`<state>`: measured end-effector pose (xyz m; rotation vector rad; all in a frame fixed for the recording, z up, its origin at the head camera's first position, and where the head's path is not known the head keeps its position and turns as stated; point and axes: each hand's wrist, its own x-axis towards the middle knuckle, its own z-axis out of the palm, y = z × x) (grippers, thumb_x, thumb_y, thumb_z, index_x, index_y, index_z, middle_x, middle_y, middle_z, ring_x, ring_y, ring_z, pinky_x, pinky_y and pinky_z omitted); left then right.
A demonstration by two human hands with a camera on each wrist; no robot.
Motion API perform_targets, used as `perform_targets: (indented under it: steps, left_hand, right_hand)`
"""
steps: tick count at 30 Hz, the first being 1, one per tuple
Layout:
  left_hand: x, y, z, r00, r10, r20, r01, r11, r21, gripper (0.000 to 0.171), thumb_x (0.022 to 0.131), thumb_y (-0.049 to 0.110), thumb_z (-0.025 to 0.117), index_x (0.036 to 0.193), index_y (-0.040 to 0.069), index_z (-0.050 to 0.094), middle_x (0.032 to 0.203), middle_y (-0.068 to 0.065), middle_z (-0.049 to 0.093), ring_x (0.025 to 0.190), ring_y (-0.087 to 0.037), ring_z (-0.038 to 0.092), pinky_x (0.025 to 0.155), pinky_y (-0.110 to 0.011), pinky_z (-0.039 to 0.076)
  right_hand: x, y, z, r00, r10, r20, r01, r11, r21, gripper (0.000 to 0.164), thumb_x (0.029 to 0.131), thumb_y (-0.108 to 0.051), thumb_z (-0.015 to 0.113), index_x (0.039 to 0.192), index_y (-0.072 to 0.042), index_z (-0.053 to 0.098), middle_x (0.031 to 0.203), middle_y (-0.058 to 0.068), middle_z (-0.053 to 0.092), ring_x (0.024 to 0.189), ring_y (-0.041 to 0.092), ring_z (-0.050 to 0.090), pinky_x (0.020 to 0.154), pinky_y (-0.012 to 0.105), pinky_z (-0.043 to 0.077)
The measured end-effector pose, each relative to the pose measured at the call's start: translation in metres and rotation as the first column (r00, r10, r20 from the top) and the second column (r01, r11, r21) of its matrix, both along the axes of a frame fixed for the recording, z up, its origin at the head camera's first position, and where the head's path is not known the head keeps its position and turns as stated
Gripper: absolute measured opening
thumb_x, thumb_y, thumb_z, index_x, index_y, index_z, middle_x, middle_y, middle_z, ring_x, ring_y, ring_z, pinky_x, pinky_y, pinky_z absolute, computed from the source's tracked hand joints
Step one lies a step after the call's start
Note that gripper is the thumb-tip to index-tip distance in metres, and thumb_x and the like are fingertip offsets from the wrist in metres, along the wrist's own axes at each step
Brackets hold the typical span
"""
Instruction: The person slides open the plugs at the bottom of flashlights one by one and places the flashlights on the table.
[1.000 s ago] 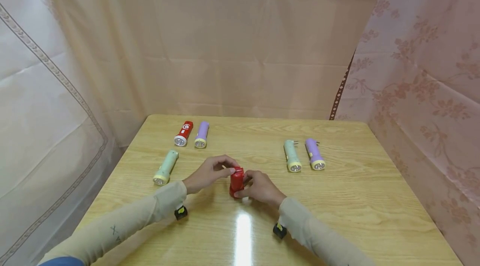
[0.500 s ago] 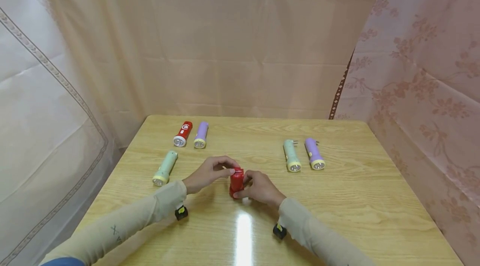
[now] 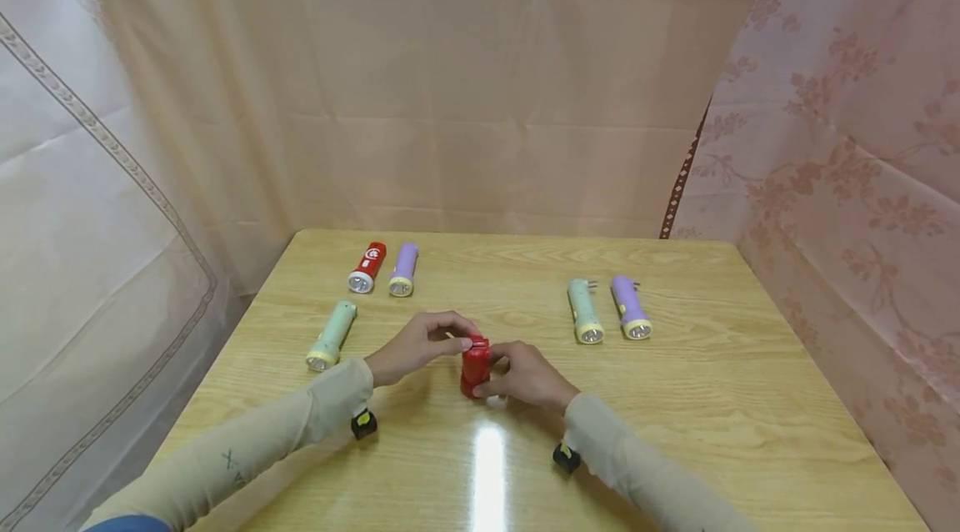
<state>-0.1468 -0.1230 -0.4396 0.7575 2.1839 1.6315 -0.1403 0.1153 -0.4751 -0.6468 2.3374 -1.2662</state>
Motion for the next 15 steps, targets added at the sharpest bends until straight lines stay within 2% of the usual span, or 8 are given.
perform_targets:
  steps: [6, 12, 15]
  left_hand:
    - [-0.0005, 0.0013, 0.0008, 1.0, 0.006, -0.001, -0.006, 1.0, -0.01, 0.022, 0.102, 0.021, 0.067, 0.122, 0.011, 0.072, 0.117, -0.001, 0.07, 0.108, -0.018, 0.062, 0.09, -0.035, 0.051]
    - [-0.0006, 0.0026, 0.0003, 0.999, 0.018, 0.034, -0.018, 1.0, 0.011, 0.022, 0.102, 0.019, 0.067, 0.122, 0.009, 0.072, 0.116, -0.003, 0.071, 0.107, -0.019, 0.062, 0.091, -0.044, 0.051]
    - [-0.0007, 0.0034, 0.0004, 0.999, 0.016, 0.044, -0.017, 1.0, 0.024, 0.021, 0.102, 0.018, 0.067, 0.12, 0.008, 0.072, 0.115, -0.003, 0.071, 0.106, -0.02, 0.062, 0.09, -0.043, 0.051]
  right_hand:
    - [-0.0013, -0.0017, -0.0003, 1.0, -0.02, -0.021, 0.02, 1.0, -0.002, 0.04, 0.08, -0.028, 0.091, 0.116, -0.023, 0.075, 0.104, -0.005, 0.073, 0.086, 0.02, 0.062, 0.073, 0.036, 0.049]
    - [0.0004, -0.0032, -0.0005, 0.999, -0.044, -0.002, 0.044, 0.999, 0.0, 0.041, 0.08, -0.03, 0.091, 0.117, -0.023, 0.075, 0.105, -0.004, 0.072, 0.088, 0.021, 0.061, 0.074, 0.035, 0.047]
    - [0.0005, -0.0031, -0.0006, 0.999, -0.052, 0.01, 0.052, 0.999, 0.004, 0.042, 0.08, -0.03, 0.091, 0.118, -0.023, 0.074, 0.107, -0.004, 0.072, 0.089, 0.021, 0.061, 0.076, 0.036, 0.047]
